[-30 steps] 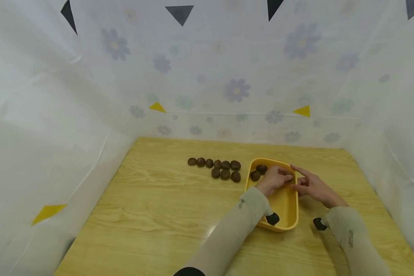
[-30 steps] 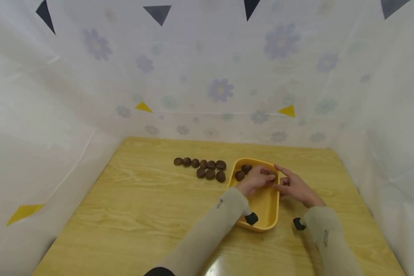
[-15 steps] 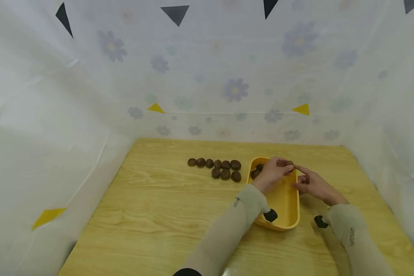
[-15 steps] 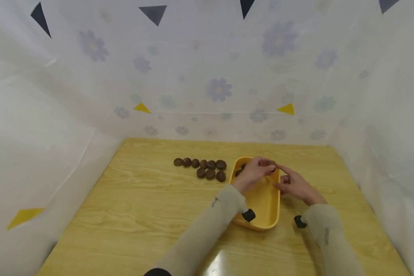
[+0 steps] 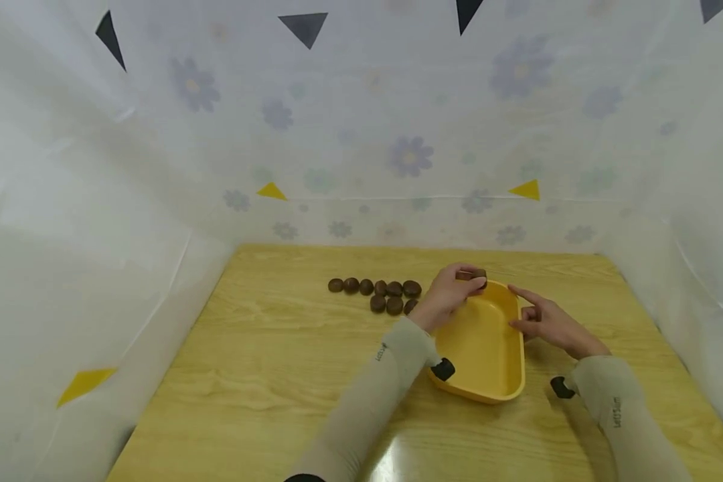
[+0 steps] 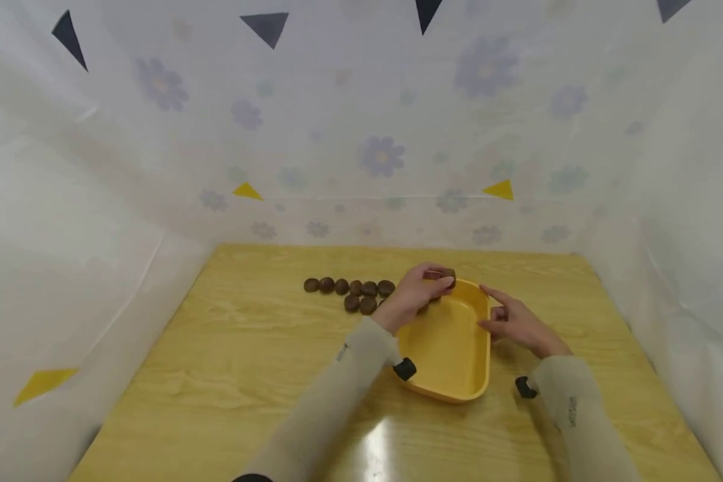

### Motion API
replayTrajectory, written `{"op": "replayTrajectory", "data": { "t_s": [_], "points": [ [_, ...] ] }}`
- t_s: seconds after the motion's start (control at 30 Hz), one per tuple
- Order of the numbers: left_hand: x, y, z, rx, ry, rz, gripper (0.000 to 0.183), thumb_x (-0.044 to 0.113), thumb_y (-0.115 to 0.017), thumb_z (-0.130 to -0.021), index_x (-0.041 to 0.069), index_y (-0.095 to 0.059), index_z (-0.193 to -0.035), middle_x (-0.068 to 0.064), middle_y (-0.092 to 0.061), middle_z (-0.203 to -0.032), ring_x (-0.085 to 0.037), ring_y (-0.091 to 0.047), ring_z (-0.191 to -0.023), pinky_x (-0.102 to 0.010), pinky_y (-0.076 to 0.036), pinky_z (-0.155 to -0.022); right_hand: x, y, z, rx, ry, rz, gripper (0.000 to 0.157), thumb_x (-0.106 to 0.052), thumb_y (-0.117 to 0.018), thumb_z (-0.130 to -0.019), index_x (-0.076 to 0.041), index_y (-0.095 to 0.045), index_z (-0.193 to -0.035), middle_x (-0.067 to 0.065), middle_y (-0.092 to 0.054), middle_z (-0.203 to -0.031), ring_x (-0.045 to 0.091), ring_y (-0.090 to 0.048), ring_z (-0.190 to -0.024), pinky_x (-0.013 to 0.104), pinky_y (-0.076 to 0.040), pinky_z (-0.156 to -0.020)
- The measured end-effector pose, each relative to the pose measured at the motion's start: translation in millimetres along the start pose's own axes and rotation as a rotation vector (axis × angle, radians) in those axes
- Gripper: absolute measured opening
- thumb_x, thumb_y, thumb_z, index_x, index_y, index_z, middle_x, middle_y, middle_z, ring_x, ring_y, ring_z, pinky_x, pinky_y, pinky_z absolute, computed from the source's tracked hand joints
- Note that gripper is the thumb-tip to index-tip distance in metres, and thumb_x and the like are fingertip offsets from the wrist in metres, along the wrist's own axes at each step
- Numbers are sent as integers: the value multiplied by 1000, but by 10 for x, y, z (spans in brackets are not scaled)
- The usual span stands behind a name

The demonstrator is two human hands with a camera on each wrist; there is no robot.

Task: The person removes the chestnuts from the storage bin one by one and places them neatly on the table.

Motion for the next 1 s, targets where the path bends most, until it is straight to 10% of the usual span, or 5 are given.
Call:
{"op": "replayTrajectory", "data": {
  "t_s": [0.27, 0.73, 1.0],
  "points": [
    [80, 394, 139, -31, -9, 0, 31, 13, -66, -103, 9, -61, -133, -9, -58, -128, -42, -61, -129, -56, -42, -117, 6, -18, 10, -5, 5, -3, 89, -23, -67, -103, -12, -6, -168, 14, -64, -82, 27, -70, -78, 40, -63, -79],
    [166, 1284, 488, 35, -47, -293, 39, 26, -64, -105, 16, -58, -142, -9, -55, -142, -25, -61, -126, -52, -44, -115, -11, -62, -57, -28, 24, -5, 90, -22, -67, -103, -10, -5, -168, 14, -63, -81, 27, -71, -79, 36, -63, -80],
    [165, 1692, 673, 46, -69, -205, 41, 17, -60, -107, 7, -52, -145, -17, -50, -144, -36, -61, -128, -58, -41, -117, -2, -73, -92, -28, 13, -10, 91, -23, -68, -103, -10, -5, -168, 14, -64, -83, 27, -71, -80, 38, -63, -80]
  ]
}}
Point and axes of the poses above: each hand's wrist, its own z-axis away from the middle knuckle, its own y-axis out of the back of the hand, x = y × z, the point moved 8 cm from there along -z, towards the middle knuckle
